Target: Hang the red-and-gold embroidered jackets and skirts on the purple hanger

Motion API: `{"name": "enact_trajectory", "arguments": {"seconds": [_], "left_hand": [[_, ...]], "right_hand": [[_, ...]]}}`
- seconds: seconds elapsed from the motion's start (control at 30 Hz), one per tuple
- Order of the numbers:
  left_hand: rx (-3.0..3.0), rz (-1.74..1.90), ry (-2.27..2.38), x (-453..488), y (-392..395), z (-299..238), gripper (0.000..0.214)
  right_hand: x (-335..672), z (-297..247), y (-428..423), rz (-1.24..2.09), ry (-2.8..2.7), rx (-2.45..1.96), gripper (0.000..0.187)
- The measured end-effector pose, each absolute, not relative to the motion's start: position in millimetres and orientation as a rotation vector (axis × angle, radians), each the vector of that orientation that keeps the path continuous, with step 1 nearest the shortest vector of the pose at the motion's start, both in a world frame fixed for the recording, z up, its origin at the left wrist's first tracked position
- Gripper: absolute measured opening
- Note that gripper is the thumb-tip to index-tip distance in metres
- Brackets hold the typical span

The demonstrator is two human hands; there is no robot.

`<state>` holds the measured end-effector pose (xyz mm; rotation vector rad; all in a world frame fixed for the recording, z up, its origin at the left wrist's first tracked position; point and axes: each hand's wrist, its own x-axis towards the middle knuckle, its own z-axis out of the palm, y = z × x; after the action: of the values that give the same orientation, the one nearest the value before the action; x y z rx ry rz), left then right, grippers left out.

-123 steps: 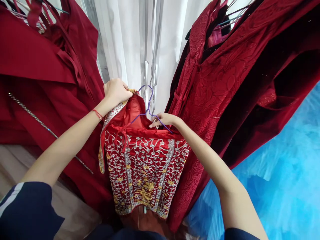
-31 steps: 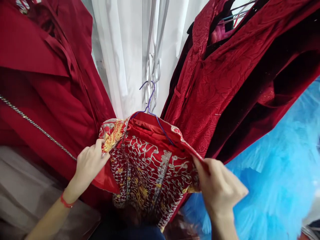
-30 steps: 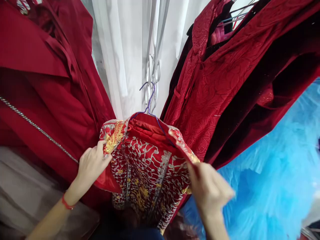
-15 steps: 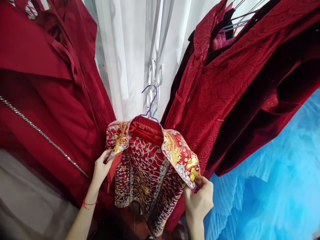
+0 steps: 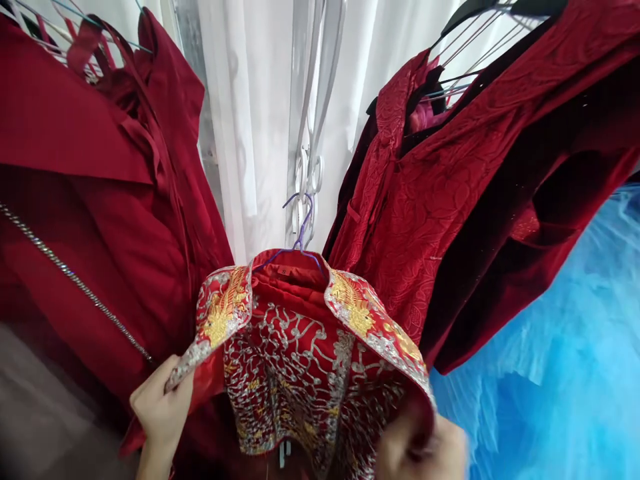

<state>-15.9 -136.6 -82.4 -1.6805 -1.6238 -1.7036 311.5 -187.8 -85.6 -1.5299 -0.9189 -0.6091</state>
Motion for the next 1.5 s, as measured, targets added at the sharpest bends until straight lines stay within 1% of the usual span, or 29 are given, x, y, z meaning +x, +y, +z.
{"name": "enact_trajectory", "arguments": {"seconds": [0.07,0.13,0.3,0.33,0.37,0.4,0.47,0.53,0.6,0.7,0.8,0.83,0.93,0.97,1.03,1.1,1.13,1.27,1.33,1.4,1.5], "left_hand": [[-1.757,-1.692,-1.464,-2.8,-141.3,-85.6,0.018],[-1.875,-1.648,-1.361,13.1,-143.4,-85.9,0.02],[-2.059,-1.506,-1.229,49.8,-139.4,-80.5,0.022],[-2.059,-1.493,-1.227,53.9,-137.7,-79.9,0.022],[-2.049,-1.485,-1.243,56.6,-135.6,-79.5,0.021],[-2.035,-1.476,-1.278,57.9,-133.3,-79.3,0.021],[-2.028,-1.416,-1.38,57.2,-127.8,-80.0,0.021],[-2.061,-1.308,-1.472,54.4,-121.3,-83.4,0.021],[-2.107,-1.224,-1.523,51.6,-114.7,-90.3,0.02],[-2.135,-1.205,-1.579,50.8,-106.9,-103.3,0.017],[-2.111,-1.181,-1.698,55.4,-104.0,-107.6,0.017],[-2.087,-1.2,-1.729,57.9,-104.2,-105.5,0.021],[-1.957,-1.392,-1.689,68.1,-105.4,-89.4,0.047],[-1.936,-1.454,-1.624,72.8,-104.6,-81.4,0.052],[-1.973,-1.501,-1.436,84.3,-98.6,-63.2,0.048],[-2.074,-1.462,-1.207,97.4,-84.9,-43.2,0.041],[-2.104,-1.431,-1.098,103.6,-75.5,-32.9,0.041],[-2.098,-1.352,-0.838,119.2,-34.6,10.6,0.057],[-2.149,-1.242,-0.73,121.6,-18.5,33.2,0.055],[-2.228,-1.062,-0.616,123.3,-5.7,54.7,0.045],[-2.306,-0.794,-0.549,126.0,11.3,80.4,0.036]], "right_hand": [[294.1,-86.2,-178.0,-0.632,-1.003,-1.57,0.016],[289.1,-87.7,-169.4,-0.584,-1.205,-1.582,0.013],[274.4,-99.6,-170.6,-0.559,-1.355,-1.6,0.014],[264.3,-104.2,-172.0,-0.565,-1.416,-1.575,0.012],[252.7,-109.4,-172.1,-0.581,-1.505,-1.537,0.008],[241.0,-114.6,-170.5,-0.608,-1.597,-1.499,0.01],[222.6,-123.3,-162.8,-0.651,-1.7,-1.463,0.026],[215.7,-128.3,-153.9,-0.604,-1.696,-1.484,0.034],[217.9,-130.4,-150.4,-0.471,-1.649,-1.478,0.033],[222.7,-132.6,-156.2,-0.277,-1.579,-1.411,0.024],[223.5,-134.5,-158.3,-0.289,-1.614,-1.422,0.022],[224.9,-134.4,-156.1,-0.312,-1.635,-1.448,0.021],[236.6,-129.2,-146.4,-0.287,-1.621,-1.519,0.016],[241.9,-125.7,-144.1,-0.27,-1.594,-1.532,0.015],[251.3,-116.7,-142.1,-0.299,-1.529,-1.561,0.021],[256.9,-106.2,-142.7,-0.391,-1.482,-1.587,0.029],[258.4,-101.0,-143.2,-0.44,-1.469,-1.589,0.031],[263.4,-83.6,-143.7,-0.601,-1.426,-1.54,0.033],[269.4,-76.3,-143.1,-0.661,-1.383,-1.514,0.033],[277.7,-69.0,-142.9,-0.68,-1.351,-1.511,0.031],[290.8,-58.5,-145.7,-0.641,-1.358,-1.529,0.017]]}}
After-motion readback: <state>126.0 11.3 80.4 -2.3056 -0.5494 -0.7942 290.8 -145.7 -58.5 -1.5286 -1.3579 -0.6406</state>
